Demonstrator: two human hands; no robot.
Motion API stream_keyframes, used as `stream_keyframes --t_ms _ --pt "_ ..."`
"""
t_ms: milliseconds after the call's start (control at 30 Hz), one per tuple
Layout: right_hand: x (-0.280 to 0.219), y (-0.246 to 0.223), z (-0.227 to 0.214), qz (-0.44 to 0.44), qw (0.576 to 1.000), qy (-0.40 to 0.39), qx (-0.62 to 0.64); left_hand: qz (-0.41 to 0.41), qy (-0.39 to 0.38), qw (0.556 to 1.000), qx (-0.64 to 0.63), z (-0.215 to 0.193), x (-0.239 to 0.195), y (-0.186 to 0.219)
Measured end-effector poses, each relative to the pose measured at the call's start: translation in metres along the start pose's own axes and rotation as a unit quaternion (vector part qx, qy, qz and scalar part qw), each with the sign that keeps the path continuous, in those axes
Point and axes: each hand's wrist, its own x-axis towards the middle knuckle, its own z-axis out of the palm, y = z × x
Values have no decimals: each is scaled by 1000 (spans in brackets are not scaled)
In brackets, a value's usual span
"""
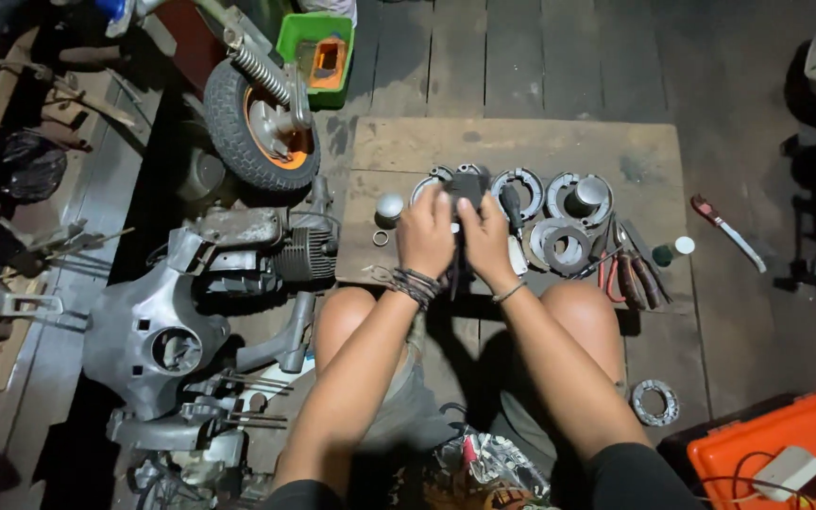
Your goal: Assembling motorcycle clutch or brake components on a wooden block on the floor.
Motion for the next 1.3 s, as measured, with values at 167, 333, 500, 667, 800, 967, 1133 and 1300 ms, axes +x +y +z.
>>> stream_keyframes --t_ms 167,333,500,667,800,967,1133,1300 --pt "7 -7 -37 22 999 29 -10 24 -39 999 5 16 -10 17" --pt "5 35 -70 32 997 65 -28 71 -88 993 29 41 -18 14" --pt "10 41 -112 54 993 100 -33 103 -149 983 36 66 -30 18" --pt "-7 -26 -113 6 996 57 -72 89 -108 989 -36 72 -22 38" --pt "-10 -16 -128 -1 995 79 -64 105 -113 987 -43 87 -29 42" --pt "-16 27 -168 81 988 128 -12 108 -175 975 -86 103 -41 49" --pt "-16 11 -174 105 985 138 -16 40 -231 962 -137 114 -31 37" --pt "-15 20 -176 58 989 100 -88 34 -253 958 -131 114 -24 29"
